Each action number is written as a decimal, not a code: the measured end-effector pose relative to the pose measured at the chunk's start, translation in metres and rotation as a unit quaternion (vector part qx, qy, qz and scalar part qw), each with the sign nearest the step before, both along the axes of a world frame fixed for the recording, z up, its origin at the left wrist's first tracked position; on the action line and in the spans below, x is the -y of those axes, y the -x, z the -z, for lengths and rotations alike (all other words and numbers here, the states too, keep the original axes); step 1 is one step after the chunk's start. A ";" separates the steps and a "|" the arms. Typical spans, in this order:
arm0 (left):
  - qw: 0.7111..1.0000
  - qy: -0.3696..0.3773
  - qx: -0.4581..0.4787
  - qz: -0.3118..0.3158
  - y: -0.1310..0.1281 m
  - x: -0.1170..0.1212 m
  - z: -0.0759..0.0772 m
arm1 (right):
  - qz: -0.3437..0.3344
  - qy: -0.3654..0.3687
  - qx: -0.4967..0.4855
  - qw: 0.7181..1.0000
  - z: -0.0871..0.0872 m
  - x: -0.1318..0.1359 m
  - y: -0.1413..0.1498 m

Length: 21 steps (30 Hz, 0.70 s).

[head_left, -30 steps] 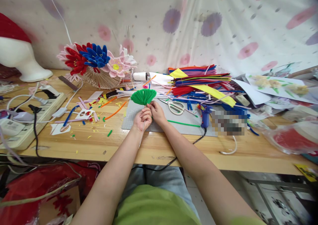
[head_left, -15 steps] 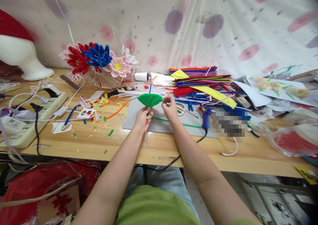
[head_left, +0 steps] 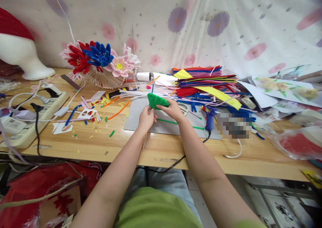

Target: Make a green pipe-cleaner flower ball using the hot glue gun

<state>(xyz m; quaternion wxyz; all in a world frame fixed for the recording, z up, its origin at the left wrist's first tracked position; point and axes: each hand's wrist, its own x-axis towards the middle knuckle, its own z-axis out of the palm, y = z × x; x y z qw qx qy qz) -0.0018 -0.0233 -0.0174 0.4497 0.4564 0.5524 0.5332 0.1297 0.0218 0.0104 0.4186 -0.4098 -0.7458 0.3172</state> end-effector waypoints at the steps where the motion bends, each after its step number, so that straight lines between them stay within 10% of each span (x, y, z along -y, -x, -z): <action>1: 1.000 -0.009 -0.024 -0.005 0.001 0.001 -0.001 | -0.001 0.006 -0.009 1.000 0.001 0.000 0.001; 21: 0.992 -0.037 -0.122 -0.020 0.015 0.012 -0.012 | 0.019 0.060 -0.073 0.995 0.018 0.001 0.019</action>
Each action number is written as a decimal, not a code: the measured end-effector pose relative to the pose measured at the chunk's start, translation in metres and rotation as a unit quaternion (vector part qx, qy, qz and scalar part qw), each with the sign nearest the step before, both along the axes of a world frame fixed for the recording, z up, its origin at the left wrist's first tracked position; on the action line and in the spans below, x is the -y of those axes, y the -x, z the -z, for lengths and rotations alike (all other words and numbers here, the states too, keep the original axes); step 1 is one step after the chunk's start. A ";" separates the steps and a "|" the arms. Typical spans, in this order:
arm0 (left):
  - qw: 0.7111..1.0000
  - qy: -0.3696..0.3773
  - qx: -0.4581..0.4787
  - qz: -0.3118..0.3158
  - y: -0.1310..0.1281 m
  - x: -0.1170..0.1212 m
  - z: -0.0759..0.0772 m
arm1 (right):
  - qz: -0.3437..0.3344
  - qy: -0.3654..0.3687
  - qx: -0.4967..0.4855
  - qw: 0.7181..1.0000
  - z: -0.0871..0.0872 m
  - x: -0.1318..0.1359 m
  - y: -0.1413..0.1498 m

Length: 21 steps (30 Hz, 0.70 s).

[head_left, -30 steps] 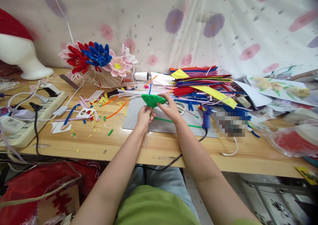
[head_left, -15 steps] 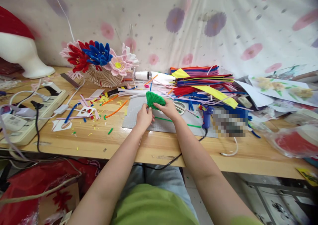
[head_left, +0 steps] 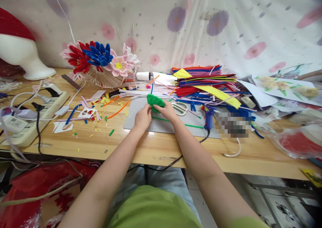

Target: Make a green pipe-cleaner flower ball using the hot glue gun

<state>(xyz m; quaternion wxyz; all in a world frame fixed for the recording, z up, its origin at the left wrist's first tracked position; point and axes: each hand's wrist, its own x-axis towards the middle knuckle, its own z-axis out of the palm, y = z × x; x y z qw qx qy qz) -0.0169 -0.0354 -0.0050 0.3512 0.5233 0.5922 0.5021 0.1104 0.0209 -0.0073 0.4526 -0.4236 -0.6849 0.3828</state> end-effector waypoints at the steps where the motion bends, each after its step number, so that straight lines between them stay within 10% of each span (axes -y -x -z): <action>1: 1.000 0.008 0.016 0.011 0.001 -0.002 0.000 | -0.005 0.008 -0.010 1.000 0.001 -0.001 -0.001; 11: 0.906 0.271 0.312 0.090 0.022 -0.017 -0.012 | -0.039 0.045 -0.056 0.997 0.003 -0.002 -0.003; 21: 0.946 0.206 0.230 0.103 0.018 -0.012 -0.005 | -0.072 0.006 -0.009 0.997 -0.005 0.002 -0.001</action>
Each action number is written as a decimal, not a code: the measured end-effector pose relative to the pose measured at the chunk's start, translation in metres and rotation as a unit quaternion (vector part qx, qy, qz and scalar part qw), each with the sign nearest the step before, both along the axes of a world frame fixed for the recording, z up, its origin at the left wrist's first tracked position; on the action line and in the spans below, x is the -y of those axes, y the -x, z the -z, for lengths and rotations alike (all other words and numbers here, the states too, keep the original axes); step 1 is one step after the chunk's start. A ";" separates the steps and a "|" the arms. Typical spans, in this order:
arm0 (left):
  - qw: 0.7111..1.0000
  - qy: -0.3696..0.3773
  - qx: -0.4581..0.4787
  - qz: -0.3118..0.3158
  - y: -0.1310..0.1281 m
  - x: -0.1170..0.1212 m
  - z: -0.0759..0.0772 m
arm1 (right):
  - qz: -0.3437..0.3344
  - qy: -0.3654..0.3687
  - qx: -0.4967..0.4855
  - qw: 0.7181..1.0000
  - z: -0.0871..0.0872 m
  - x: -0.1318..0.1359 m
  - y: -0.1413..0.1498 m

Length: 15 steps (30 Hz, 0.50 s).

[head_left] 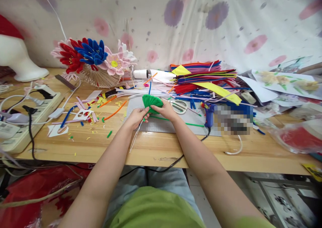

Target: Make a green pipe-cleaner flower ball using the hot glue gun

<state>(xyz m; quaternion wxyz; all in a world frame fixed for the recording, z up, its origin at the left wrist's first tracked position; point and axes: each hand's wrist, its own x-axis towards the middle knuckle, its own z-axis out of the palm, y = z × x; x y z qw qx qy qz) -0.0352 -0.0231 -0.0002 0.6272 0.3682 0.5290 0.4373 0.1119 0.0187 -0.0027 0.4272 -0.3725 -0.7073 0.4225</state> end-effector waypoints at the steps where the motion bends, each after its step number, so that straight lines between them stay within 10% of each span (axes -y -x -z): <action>1: 1.000 -0.013 -0.015 -0.001 -0.001 0.000 0.001 | -0.003 -0.009 0.012 1.000 0.000 0.000 0.000; 15: 0.991 -0.043 -0.102 0.070 -0.003 0.002 0.003 | -0.016 -0.051 0.106 0.993 0.002 -0.001 -0.006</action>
